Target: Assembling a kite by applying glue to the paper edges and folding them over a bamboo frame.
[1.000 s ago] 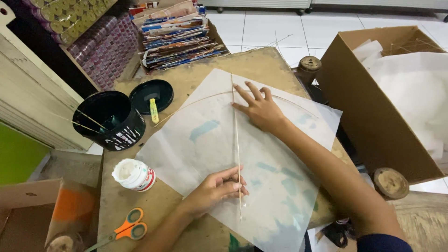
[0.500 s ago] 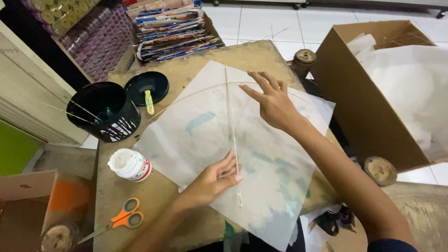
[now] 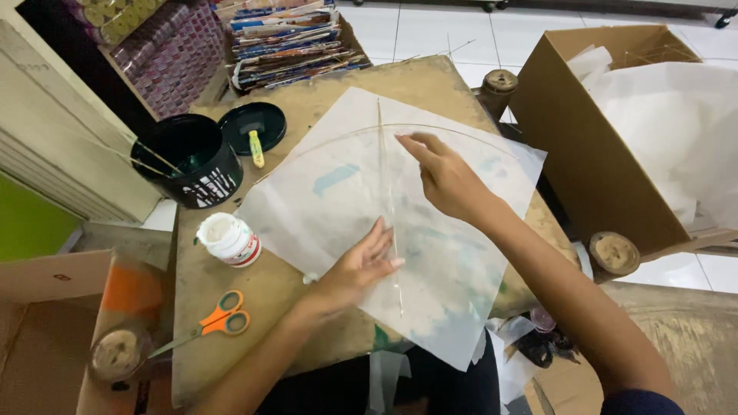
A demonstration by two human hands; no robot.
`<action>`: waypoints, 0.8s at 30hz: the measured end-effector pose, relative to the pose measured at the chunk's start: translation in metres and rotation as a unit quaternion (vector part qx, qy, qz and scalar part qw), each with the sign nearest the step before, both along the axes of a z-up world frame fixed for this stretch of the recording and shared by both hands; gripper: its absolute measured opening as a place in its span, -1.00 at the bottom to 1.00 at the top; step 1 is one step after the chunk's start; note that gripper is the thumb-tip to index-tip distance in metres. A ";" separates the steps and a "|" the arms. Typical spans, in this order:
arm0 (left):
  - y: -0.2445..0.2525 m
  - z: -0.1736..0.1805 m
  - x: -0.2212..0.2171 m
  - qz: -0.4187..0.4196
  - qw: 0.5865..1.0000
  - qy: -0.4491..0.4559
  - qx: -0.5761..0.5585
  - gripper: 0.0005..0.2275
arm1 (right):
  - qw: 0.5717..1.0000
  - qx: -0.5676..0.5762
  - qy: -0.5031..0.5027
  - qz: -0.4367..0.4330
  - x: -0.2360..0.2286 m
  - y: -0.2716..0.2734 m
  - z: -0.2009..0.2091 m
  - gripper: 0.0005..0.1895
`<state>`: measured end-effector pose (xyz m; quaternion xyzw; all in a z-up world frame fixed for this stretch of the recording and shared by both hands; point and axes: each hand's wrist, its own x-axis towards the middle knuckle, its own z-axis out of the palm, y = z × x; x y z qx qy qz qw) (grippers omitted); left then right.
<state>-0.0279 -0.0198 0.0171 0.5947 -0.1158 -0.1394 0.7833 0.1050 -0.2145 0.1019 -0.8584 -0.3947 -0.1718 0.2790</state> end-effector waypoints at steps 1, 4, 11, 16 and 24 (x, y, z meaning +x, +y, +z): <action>0.000 0.002 -0.004 0.002 1.000 -0.001 0.000 -0.14 | 1.000 0.000 -0.001 0.002 -0.002 0.001 -0.002 -0.40; 0.001 0.009 -0.012 0.025 0.997 0.027 -0.068 -0.15 | 0.965 -0.046 0.258 -0.031 -0.007 0.003 -0.007 -0.24; -0.014 0.025 -0.036 -0.018 0.997 -0.026 0.076 -0.10 | 0.910 0.039 0.408 -0.061 -0.010 0.004 -0.023 -0.19; -0.024 0.015 -0.035 -0.004 0.992 -0.036 0.120 -0.12 | 0.876 0.163 0.451 -0.048 0.005 0.004 -0.038 -0.14; -0.022 0.014 -0.024 0.018 0.977 -0.048 0.208 -0.14 | 0.870 0.248 0.425 -0.021 0.033 0.014 -0.035 -0.13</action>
